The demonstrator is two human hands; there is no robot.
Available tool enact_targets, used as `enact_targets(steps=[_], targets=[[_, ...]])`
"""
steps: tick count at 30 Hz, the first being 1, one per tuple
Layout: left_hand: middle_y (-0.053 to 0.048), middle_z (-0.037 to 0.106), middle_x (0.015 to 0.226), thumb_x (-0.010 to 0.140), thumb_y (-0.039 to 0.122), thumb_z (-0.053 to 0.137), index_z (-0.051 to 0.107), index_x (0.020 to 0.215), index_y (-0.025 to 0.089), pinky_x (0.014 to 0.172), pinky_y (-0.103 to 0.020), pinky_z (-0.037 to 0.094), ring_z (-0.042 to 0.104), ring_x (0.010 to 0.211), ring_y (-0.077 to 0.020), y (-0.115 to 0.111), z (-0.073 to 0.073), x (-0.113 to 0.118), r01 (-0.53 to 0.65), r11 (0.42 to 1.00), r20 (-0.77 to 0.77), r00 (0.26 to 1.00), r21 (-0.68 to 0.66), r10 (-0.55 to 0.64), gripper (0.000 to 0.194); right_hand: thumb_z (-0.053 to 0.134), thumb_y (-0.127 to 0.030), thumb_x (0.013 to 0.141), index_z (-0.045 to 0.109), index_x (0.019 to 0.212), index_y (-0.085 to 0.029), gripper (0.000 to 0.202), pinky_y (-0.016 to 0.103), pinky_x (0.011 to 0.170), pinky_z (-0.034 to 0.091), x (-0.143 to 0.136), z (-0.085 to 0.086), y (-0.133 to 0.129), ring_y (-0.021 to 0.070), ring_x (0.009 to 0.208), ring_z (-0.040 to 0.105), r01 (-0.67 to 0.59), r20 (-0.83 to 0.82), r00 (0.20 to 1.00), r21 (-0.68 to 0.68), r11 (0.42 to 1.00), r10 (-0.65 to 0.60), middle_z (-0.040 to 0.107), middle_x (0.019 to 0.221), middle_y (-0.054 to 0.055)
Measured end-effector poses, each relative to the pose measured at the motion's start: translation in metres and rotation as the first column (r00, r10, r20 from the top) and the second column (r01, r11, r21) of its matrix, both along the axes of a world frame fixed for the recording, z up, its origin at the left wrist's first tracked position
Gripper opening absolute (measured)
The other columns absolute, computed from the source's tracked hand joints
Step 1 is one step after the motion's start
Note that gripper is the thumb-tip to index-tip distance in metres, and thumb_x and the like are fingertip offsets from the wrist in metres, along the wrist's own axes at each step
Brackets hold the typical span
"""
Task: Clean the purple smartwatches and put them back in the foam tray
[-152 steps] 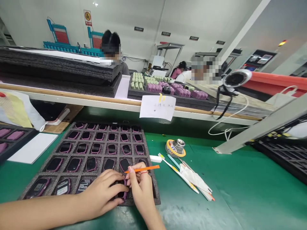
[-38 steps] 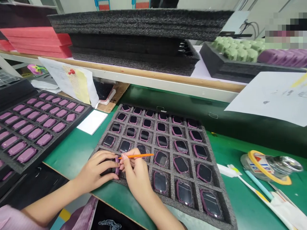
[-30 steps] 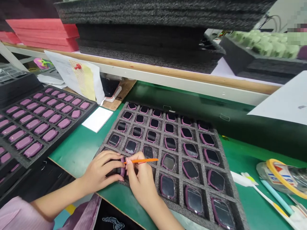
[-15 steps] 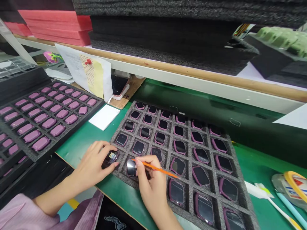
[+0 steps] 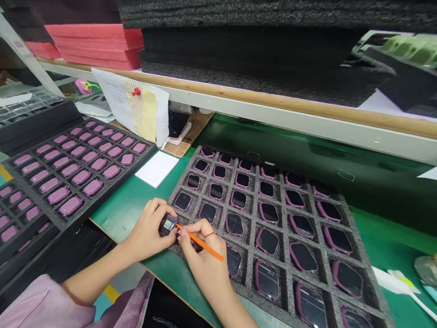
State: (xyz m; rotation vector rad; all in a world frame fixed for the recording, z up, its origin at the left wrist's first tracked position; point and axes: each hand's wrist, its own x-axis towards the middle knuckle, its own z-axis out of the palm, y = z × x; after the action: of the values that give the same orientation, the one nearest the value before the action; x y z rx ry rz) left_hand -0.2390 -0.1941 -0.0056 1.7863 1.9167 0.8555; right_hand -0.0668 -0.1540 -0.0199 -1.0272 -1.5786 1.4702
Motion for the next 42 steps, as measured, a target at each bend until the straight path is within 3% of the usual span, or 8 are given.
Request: enact_targets(steps=[8,15,27,32,34,36,39,42], targets=[[-0.004,0.049,0.100,0.068,0.009,0.063,0.055,0.093,0.019,0.088,-0.039,0.045,0.051,0.101,-0.0235,0.001,-0.007,-0.001,-0.018,0.998,0.157,0.988,0.065,0.007,0.027,0.064,-0.033,0.091,0.059,0.081,-0.022,0.015,0.023,0.062,0.056,0.000,0.004,-0.004,0.0146,0.067,0.070,-0.039,0.046,0.998,0.143,0.989,0.033,0.072,0.077,0.002],[-0.003,0.052,0.103,0.070,0.017,0.071,0.059,0.099,0.021,0.089,-0.035,0.045,0.055,0.098,-0.0203,-0.002,-0.006,-0.015,0.026,0.997,0.272,0.961,0.073,-0.045,0.032,0.064,-0.026,0.089,0.059,0.082,-0.023,0.010,0.019,0.057,0.054,-0.003,0.007,-0.003,0.0116,0.062,0.068,-0.062,0.028,0.998,0.202,0.977,0.058,0.072,0.076,0.001],[-0.004,0.053,0.103,0.069,0.016,0.069,0.057,0.099,0.021,0.088,-0.034,0.047,0.056,0.097,-0.0201,-0.002,-0.004,-0.015,0.021,0.998,0.238,0.971,0.063,-0.035,0.033,0.063,-0.028,0.091,0.061,0.083,-0.022,0.010,0.021,0.060,0.055,-0.004,0.005,-0.001,0.0133,0.065,0.069,-0.062,0.040,0.998,0.229,0.971,0.055,0.072,0.077,0.002],[-0.004,0.054,0.104,0.076,0.020,0.068,0.058,0.101,0.022,0.091,-0.036,0.047,0.056,0.102,-0.0217,-0.004,-0.008,-0.017,0.044,0.995,0.157,0.986,0.089,-0.057,0.027,0.059,-0.030,0.095,0.063,0.089,-0.023,0.010,0.024,0.065,0.057,-0.001,0.012,-0.012,0.0141,0.069,0.071,0.006,-0.001,1.000,0.317,0.948,-0.006,0.073,0.081,0.003],[-0.005,0.055,0.109,0.080,0.030,0.071,0.059,0.106,0.023,0.089,-0.036,0.048,0.056,0.102,-0.0226,-0.004,-0.012,-0.020,0.016,0.996,0.136,0.990,0.083,-0.028,0.029,0.050,-0.039,0.099,0.065,0.090,-0.023,0.024,0.025,0.068,0.058,0.014,0.015,-0.015,0.0151,0.072,0.072,0.070,0.053,0.994,0.387,0.919,-0.098,0.073,0.080,0.003],[-0.006,0.057,0.110,0.081,0.039,0.072,0.059,0.112,0.024,0.088,-0.038,0.049,0.056,0.098,-0.0230,-0.003,-0.017,-0.026,-0.022,0.997,0.151,0.988,0.069,0.011,0.037,0.038,-0.049,0.101,0.064,0.081,-0.023,0.042,0.025,0.064,0.056,0.043,0.016,-0.014,0.0153,0.067,0.070,0.167,0.175,0.946,0.462,0.871,-0.274,0.071,0.072,0.003],[-0.008,0.058,0.113,0.086,0.046,0.064,0.058,0.119,0.024,0.090,-0.043,0.048,0.055,0.099,-0.0253,-0.003,-0.022,-0.032,-0.106,0.989,0.212,0.974,0.099,0.083,0.040,0.029,-0.055,0.101,0.055,0.066,-0.023,0.054,0.025,0.052,0.047,0.110,0.017,-0.009,0.0151,0.051,0.060,0.359,0.334,0.746,0.528,0.770,-0.577,0.061,0.055,0.001],[-0.008,0.059,0.118,0.086,0.046,0.064,0.060,0.113,0.027,0.099,-0.050,0.046,0.057,0.109,-0.0284,-0.016,-0.018,-0.028,-0.185,0.973,0.334,0.934,0.137,0.130,0.033,0.036,-0.063,0.095,0.051,0.064,-0.025,0.051,0.029,0.046,0.037,0.187,0.017,-0.003,0.0173,0.043,0.050,0.467,0.464,0.510,0.558,0.686,-0.725,0.052,0.047,0.001]])
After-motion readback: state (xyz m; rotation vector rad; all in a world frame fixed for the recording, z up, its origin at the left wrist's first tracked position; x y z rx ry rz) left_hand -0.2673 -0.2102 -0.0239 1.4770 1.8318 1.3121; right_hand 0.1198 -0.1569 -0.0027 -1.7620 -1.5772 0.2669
